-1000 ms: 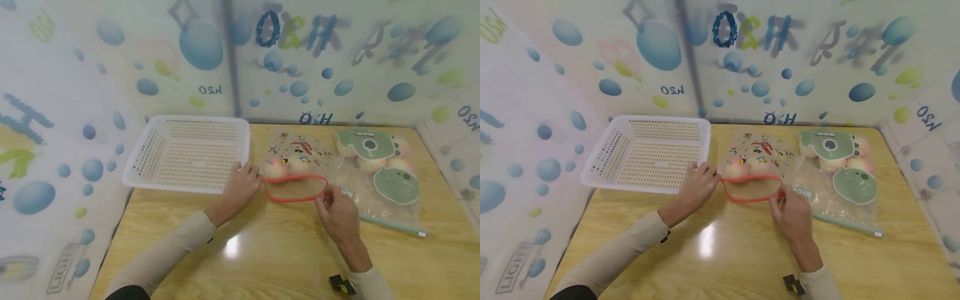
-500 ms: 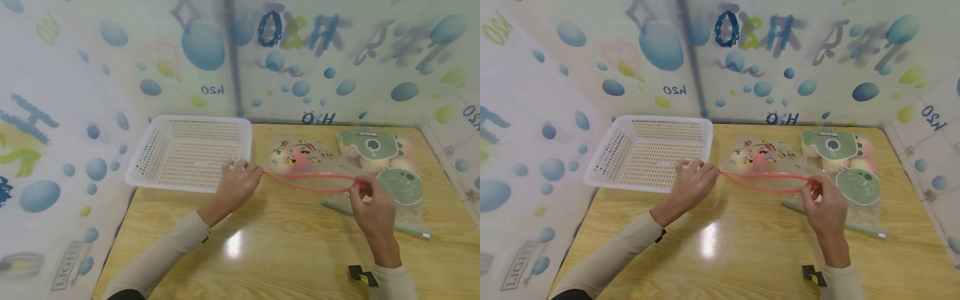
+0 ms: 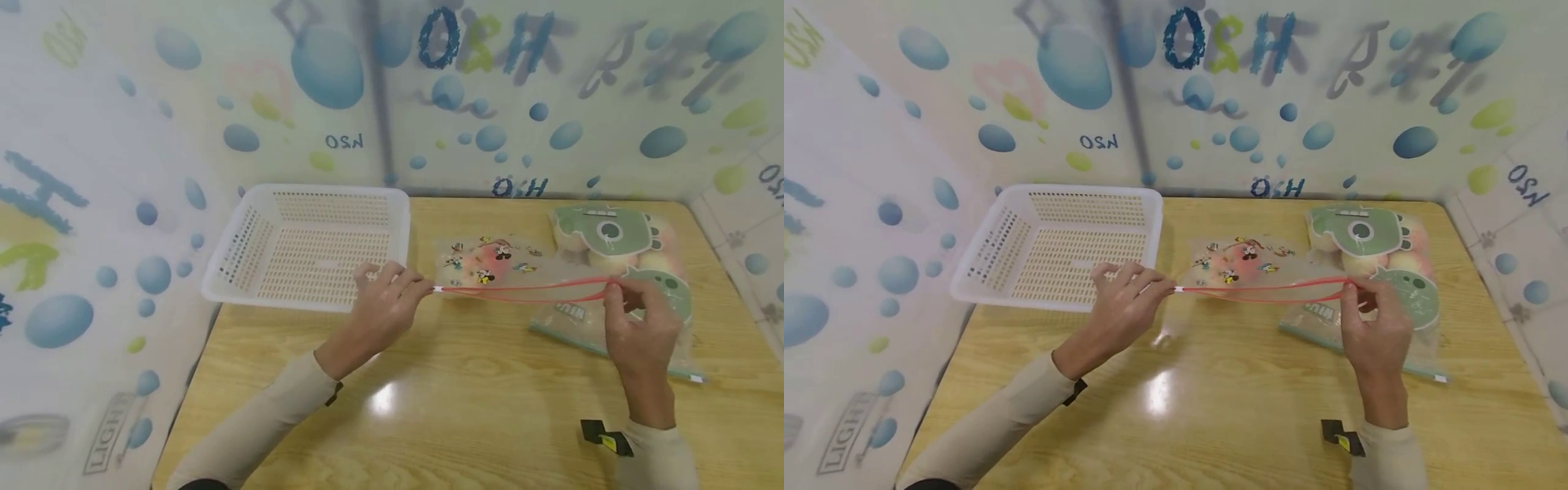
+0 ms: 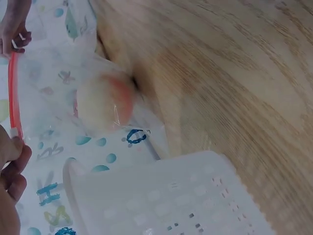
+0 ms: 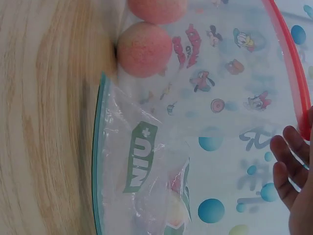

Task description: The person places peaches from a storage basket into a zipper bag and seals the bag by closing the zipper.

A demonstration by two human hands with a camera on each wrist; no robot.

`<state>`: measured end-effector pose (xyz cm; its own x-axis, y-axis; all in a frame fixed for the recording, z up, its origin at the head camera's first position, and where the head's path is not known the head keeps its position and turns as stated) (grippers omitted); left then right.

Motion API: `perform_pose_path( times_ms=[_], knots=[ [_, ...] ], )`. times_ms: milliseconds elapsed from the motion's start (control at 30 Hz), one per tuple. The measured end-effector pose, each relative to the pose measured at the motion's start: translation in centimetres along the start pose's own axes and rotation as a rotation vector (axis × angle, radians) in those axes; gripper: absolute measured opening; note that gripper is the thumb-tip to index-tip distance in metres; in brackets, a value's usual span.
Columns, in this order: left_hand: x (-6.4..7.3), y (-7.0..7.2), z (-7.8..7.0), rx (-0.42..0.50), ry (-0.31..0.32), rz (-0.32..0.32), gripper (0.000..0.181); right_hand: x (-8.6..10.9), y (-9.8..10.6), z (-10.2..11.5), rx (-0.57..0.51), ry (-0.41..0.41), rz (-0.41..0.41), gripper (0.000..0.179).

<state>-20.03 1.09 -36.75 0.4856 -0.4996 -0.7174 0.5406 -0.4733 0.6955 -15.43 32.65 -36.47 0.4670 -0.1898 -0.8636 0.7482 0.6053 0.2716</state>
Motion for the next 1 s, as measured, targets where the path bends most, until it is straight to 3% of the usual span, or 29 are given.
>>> perform_pose_path(
  times_ms=[167,267,433,500,567,633,700,800,867,1000],
  knots=[
    [-0.1,-0.4,-0.3,-0.008,-0.013,-0.005,0.02,0.6,0.1,-2.6,-0.035,-0.045,0.036,0.019],
    [0.0,-0.4,-0.6,0.013,-0.017,-0.014,0.022,0.6,0.1,-2.0,-0.071,-0.006,0.034,0.027],
    [0.0,-0.5,-1.0,0.059,-0.026,-0.014,0.02,-0.5,0.2,3.4,-0.052,0.161,-0.078,0.036],
    [0.0,-0.6,-1.2,0.073,-0.024,-0.009,0.018,-0.6,-0.5,6.6,-0.029,0.287,-0.117,0.033],
    [0.0,-0.7,-1.3,0.086,-0.022,-0.004,0.017,-0.3,-2.0,9.5,-0.059,0.436,-0.105,0.029],
    [0.1,-0.7,-1.3,0.092,-0.017,-0.002,0.016,0.3,-4.2,11.8,-0.118,0.55,-0.009,0.027],
    [0.1,-0.7,-1.4,0.086,-0.015,-0.004,0.016,1.1,-6.5,13.3,-0.181,0.603,0.13,0.029],
    [0.1,-0.7,-1.5,0.072,-0.014,-0.012,0.012,2.2,-9.7,13.9,-0.204,0.592,0.312,0.033],
    [0.1,-0.7,-1.7,0.064,-0.019,-0.022,0.008,2.8,-11.3,13.8,-0.194,0.575,0.387,0.033],
    [0.1,-0.7,-1.9,0.077,-0.028,-0.014,0.006,3.5,-12.9,13.5,-0.16,0.553,0.437,0.032]
  ],
)
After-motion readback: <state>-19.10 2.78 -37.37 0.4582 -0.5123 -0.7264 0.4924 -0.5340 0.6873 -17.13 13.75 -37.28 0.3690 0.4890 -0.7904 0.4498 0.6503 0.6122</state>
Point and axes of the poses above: each hand's wrist, its own x-axis away from the middle knuckle, its own y-axis out of the back of the hand, z = x × y, the point moved 10 cm from there along -x, towards the middle knuckle, and after that the axes turned 10 degrees about y, right-handed, at the moved point
